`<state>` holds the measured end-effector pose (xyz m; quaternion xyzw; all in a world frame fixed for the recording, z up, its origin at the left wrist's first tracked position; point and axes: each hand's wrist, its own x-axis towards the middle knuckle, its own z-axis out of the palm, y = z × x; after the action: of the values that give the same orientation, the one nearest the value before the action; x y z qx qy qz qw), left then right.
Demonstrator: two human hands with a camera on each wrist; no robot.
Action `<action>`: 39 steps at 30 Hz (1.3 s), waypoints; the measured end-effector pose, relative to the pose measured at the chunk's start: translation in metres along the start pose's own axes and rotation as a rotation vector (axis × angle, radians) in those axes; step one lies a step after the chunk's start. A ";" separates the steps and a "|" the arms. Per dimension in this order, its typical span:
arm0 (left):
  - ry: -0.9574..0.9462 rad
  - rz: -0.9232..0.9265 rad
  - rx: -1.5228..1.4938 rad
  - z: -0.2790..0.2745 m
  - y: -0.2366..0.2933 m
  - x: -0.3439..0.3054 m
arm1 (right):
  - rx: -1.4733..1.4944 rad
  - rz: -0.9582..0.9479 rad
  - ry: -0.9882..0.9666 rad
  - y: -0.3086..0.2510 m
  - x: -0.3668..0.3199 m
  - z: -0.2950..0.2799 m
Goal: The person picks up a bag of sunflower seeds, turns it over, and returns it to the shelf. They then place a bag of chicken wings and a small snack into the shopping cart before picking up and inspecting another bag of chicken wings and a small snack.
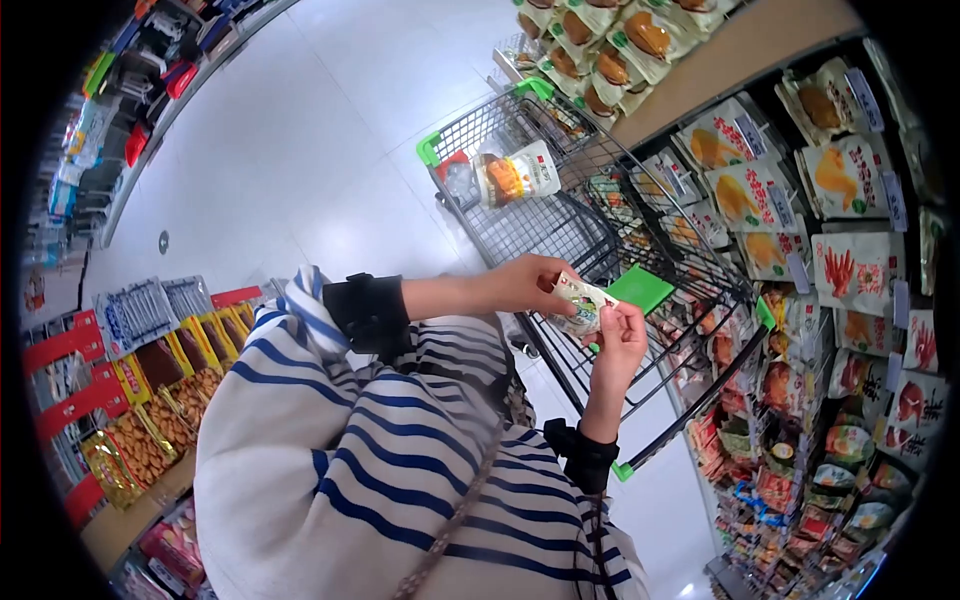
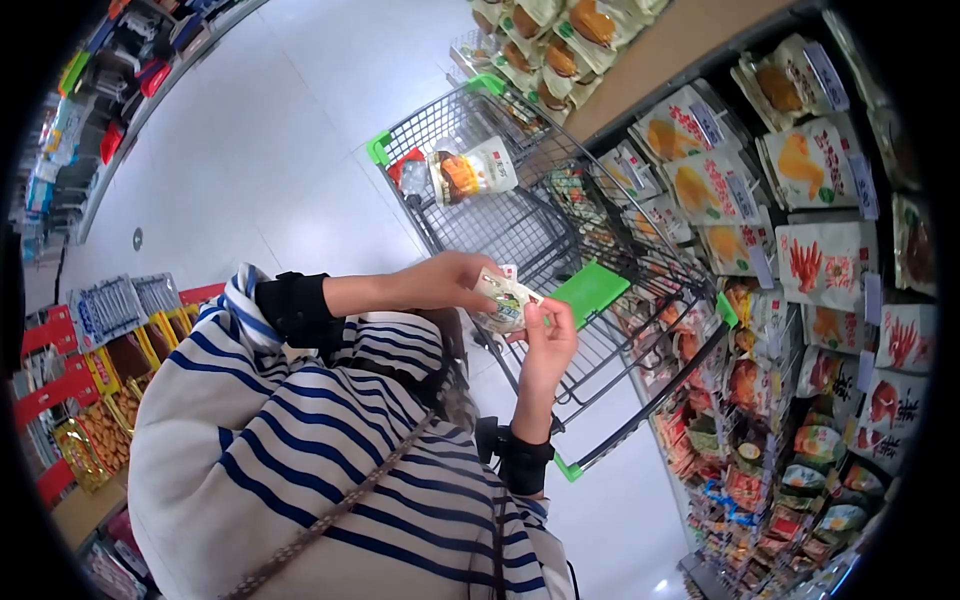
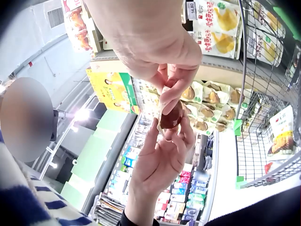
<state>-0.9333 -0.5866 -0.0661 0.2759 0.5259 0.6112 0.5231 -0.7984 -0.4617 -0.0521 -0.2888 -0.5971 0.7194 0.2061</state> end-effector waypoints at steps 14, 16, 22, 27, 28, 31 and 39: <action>0.162 0.007 -0.189 -0.041 -0.021 -0.146 | -0.028 0.043 -0.203 0.037 -0.067 0.104; 0.161 -0.022 -0.217 -0.043 -0.036 -0.164 | -0.033 0.046 -0.208 0.045 -0.082 0.113; 0.164 0.029 -0.033 -0.039 -0.066 -0.190 | -0.068 0.072 -0.231 0.051 -0.123 0.123; 0.196 0.027 0.083 -0.031 -0.060 -0.202 | -0.098 0.072 -0.263 0.047 -0.136 0.119; 0.204 0.024 0.092 -0.029 -0.060 -0.202 | -0.114 0.069 -0.249 0.046 -0.137 0.116; 0.230 0.045 0.023 -0.022 -0.064 -0.196 | -0.152 0.072 -0.223 0.041 -0.137 0.099; 0.360 0.058 0.216 -0.007 -0.113 -0.120 | -1.024 -0.358 0.224 0.065 -0.136 -0.074</action>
<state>-0.8640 -0.7119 -0.1483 0.2317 0.6652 0.6055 0.3705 -0.6446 -0.5072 -0.1016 -0.3207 -0.8849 0.2559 0.2206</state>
